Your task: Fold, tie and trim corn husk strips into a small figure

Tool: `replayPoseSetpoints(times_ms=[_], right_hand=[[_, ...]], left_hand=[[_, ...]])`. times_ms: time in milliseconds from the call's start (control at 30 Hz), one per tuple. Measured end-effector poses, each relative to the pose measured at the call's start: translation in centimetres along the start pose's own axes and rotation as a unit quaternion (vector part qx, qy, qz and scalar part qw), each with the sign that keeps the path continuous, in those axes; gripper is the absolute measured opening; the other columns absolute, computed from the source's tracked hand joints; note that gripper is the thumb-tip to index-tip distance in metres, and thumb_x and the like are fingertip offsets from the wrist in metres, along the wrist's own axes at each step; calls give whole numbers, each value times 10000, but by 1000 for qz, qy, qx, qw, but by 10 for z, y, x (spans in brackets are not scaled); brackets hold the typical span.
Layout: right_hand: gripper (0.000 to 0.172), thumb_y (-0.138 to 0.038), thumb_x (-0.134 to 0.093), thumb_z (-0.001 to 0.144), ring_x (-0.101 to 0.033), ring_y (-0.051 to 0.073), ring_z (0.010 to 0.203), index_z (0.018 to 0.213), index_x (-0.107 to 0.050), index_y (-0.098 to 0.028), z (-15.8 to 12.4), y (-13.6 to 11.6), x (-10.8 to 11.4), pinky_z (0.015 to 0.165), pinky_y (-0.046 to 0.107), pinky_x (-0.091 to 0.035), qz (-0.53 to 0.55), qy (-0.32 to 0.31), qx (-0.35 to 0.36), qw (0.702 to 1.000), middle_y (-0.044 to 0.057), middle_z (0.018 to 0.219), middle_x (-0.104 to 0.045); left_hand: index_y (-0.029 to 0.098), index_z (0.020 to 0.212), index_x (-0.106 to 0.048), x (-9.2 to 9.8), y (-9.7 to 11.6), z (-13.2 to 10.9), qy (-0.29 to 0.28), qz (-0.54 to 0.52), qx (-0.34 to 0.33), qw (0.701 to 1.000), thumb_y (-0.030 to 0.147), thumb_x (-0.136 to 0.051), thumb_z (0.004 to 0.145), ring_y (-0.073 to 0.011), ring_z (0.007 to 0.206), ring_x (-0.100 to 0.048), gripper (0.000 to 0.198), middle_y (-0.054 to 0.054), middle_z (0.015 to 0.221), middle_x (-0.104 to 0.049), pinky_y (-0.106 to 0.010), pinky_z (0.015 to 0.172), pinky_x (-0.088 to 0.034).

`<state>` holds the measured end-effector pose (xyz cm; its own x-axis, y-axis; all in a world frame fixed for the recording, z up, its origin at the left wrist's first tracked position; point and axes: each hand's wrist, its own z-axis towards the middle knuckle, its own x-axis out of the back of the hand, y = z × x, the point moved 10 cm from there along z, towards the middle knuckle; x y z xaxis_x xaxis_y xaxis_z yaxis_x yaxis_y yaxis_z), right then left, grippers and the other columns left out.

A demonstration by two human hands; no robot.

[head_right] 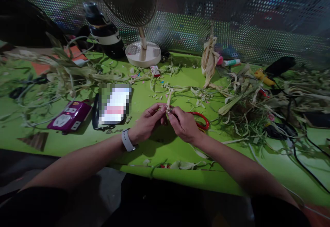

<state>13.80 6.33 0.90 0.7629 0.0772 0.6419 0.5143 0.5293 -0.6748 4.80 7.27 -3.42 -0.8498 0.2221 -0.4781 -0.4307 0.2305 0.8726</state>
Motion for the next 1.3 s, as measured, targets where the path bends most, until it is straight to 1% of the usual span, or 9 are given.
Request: replayPoseSetpoints(times_ms=[233, 367, 533, 667, 800, 933, 1100, 1200, 1300], right_hand=[[341, -488, -423, 957, -425, 92, 491, 748, -456, -221, -5, 18, -10, 489, 234, -356, 195, 7, -122, 973, -42, 595, -492], [333, -499, -439, 948, -407, 96, 492, 759, -457, -226, -9, 17, -3, 473, 237, -341, 212, 29, -110, 971, -48, 581, -454], [326, -478, -440, 954, -393, 92, 499, 757, -479, -221, -9, 16, 6, 476, 235, -336, 210, 47, -86, 973, -47, 584, -452], [315, -463, -447, 955, -395, 85, 490, 759, -482, -219, -9, 17, 4, 480, 234, -339, 227, 43, -91, 969, -50, 591, -468], [330, -478, -453, 948, -384, 88, 488, 744, -467, -220, -8, 18, 3, 477, 237, -331, 242, 34, -103, 964, -55, 584, -445], [377, -517, -483, 917, -329, 90, 474, 687, -432, -222, -4, 25, 17, 463, 242, -298, 243, 99, -124, 957, -65, 554, -384], [340, -452, -479, 923, -330, 95, 476, 677, -416, -225, -2, 25, 31, 481, 250, -295, 186, 140, -106, 967, -65, 545, -366], [261, -357, -467, 932, -361, 95, 496, 712, -447, -219, 0, 15, 29, 502, 248, -314, 137, 104, -57, 983, -58, 572, -392], [228, -312, -433, 942, -363, 92, 482, 733, -441, -222, 0, 8, 16, 494, 244, -314, 137, 28, -35, 990, -60, 571, -398]], left_hand=[[165, 952, -654, -1, 3, -2, -11, 41, -21, 999, 468, -706, 769, -58, 556, -500, 358, 28, 697, -601, -213, 570, -430], [158, 963, -649, -7, 14, -2, -69, 98, -42, 992, 560, -584, 834, -112, 614, -562, 428, 5, 680, -596, -268, 628, -470], [172, 805, -564, 5, 34, 1, -17, 193, -88, 977, 566, -486, 892, -114, 639, -531, 411, 6, 677, -545, -276, 665, -457], [176, 769, -519, -8, 32, -4, -64, 240, -100, 963, 549, -485, 899, -108, 646, -491, 396, 12, 675, -529, -263, 667, -423], [175, 771, -498, -8, 27, -5, -74, 179, -82, 978, 515, -581, 858, -85, 583, -471, 361, 39, 629, -508, -236, 603, -392], [175, 758, -494, -11, 21, -4, -120, 68, -42, 990, 449, -615, 859, -78, 555, -487, 316, 39, 621, -522, -233, 604, -414], [162, 766, -545, -12, 28, -4, -140, 79, -54, 985, 388, -630, 861, -118, 766, -570, 259, -16, 767, -607, -271, 787, -436], [153, 739, -577, -7, 33, -1, -121, 143, -78, 979, 374, -649, 843, -120, 796, -540, 254, -10, 776, -583, -269, 813, -419], [156, 730, -574, -6, 21, 1, -119, 139, -34, 983, 449, -564, 878, -129, 740, -538, 329, -9, 743, -572, -287, 764, -433]])
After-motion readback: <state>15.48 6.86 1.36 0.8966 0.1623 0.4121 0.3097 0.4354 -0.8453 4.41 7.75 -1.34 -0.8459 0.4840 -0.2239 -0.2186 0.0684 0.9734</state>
